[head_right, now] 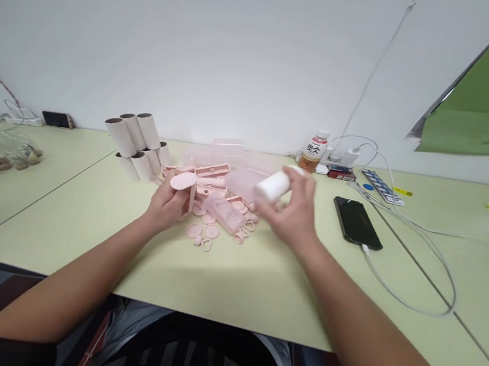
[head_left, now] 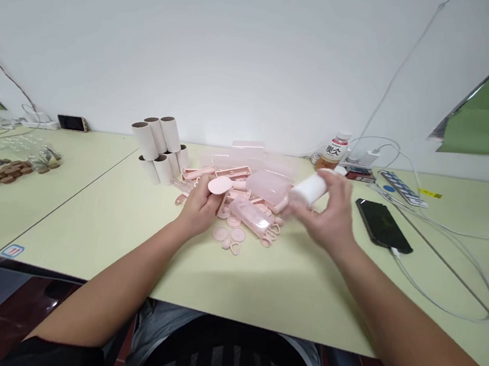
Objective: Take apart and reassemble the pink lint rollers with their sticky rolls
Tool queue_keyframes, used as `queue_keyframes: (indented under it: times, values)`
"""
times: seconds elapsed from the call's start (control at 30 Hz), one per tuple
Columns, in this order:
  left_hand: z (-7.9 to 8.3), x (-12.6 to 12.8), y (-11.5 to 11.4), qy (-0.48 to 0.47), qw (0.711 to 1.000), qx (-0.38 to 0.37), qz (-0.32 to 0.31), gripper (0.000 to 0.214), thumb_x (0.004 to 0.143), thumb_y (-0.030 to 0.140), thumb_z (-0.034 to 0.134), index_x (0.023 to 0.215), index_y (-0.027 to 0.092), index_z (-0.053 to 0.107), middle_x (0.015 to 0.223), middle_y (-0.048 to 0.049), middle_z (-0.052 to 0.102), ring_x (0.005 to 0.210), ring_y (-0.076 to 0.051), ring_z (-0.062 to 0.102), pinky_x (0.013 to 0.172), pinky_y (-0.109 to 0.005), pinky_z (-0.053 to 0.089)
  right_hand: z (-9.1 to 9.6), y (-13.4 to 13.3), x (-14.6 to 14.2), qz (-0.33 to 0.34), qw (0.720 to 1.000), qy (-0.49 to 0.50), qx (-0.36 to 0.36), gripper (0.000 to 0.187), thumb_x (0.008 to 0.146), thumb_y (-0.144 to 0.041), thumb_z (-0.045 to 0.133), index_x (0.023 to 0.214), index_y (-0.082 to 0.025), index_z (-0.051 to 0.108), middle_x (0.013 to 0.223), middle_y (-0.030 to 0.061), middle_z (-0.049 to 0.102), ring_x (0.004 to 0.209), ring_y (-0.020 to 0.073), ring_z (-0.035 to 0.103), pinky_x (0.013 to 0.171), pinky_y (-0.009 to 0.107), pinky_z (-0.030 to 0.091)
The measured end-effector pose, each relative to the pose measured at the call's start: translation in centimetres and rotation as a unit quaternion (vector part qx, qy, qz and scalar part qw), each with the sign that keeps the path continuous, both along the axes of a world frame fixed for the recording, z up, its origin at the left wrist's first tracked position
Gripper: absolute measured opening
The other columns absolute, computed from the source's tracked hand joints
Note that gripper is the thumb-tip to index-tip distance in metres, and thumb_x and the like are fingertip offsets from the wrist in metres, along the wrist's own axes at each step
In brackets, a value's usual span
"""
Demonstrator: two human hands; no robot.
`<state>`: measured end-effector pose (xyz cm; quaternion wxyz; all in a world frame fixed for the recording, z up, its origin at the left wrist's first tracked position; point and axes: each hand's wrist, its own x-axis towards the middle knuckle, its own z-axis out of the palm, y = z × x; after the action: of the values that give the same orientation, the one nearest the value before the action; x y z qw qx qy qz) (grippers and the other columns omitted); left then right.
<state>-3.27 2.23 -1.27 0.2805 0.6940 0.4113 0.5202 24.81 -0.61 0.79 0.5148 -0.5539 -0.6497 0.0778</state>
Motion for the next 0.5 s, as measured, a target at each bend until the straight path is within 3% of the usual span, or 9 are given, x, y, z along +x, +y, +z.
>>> queue_keyframes:
  times: [0.1,0.17,0.23,0.3,0.4,0.5]
  values:
    - [0.1,0.4,0.0,-0.058,0.998,-0.027,-0.025,0.013,0.093,0.035,0.051,0.093,0.023,0.046,0.064,0.0049,0.056,0.059,-0.014,0.058,0.055,-0.026,0.043,0.2,2.9,4.4,-0.217,0.974,-0.035,-0.046,0.079,0.065,-0.056,0.069,0.131,-0.017,0.050,0.129,0.0190,0.045,0.129,0.0419,0.038,0.109,0.059,0.030]
    - [0.2,0.7,-0.3,-0.087,0.995,-0.036,-0.042,0.015,0.091,0.035,0.055,0.092,0.023,0.046,0.063,0.0056,0.056,0.056,-0.013,0.057,0.053,-0.025,0.043,-0.1,4.1,7.1,-0.285,0.948,-0.002,-0.139,0.080,0.065,-0.060,0.069,0.130,-0.017,0.050,0.129,0.0207,0.045,0.127,0.0442,0.038,0.105,0.059,0.032]
    - [0.3,0.8,-0.6,-0.111,0.991,-0.044,-0.056,0.015,0.091,0.035,0.055,0.094,0.023,0.046,0.064,0.0056,0.057,0.053,-0.012,0.056,0.052,-0.025,0.043,-0.5,4.7,8.7,-0.293,0.933,0.025,-0.206,0.082,0.063,-0.063,0.070,0.129,-0.018,0.050,0.127,0.0214,0.045,0.124,0.0452,0.040,0.103,0.058,0.034]
    - [0.3,0.9,-0.8,-0.124,0.989,-0.052,-0.063,0.015,0.091,0.034,0.055,0.097,0.023,0.046,0.065,0.0054,0.058,0.050,-0.011,0.054,0.050,-0.024,0.043,-0.9,4.9,8.9,-0.285,0.934,0.030,-0.212,0.082,0.061,-0.063,0.073,0.127,-0.019,0.051,0.125,0.0197,0.045,0.122,0.0450,0.041,0.102,0.058,0.035]
    - [0.3,1.0,-0.6,-0.143,0.984,-0.075,-0.080,0.017,0.091,0.035,0.058,0.095,0.023,0.045,0.064,0.0053,0.056,0.050,-0.010,0.054,0.047,-0.023,0.042,-1.1,4.5,7.2,-0.260,0.955,-0.008,-0.143,0.079,0.060,-0.058,0.074,0.126,-0.021,0.053,0.124,0.0163,0.047,0.123,0.0428,0.042,0.104,0.058,0.034]
    - [0.5,1.1,-0.1,-0.195,0.973,-0.078,-0.097,0.026,0.086,0.040,0.065,0.093,0.023,0.046,0.069,0.0044,0.057,0.055,-0.012,0.058,0.051,-0.025,0.048,-1.2,3.8,4.7,-0.186,0.978,-0.034,-0.088,0.076,0.065,-0.055,0.072,0.130,-0.021,0.051,0.126,0.0154,0.047,0.124,0.0378,0.046,0.105,0.055,0.036]
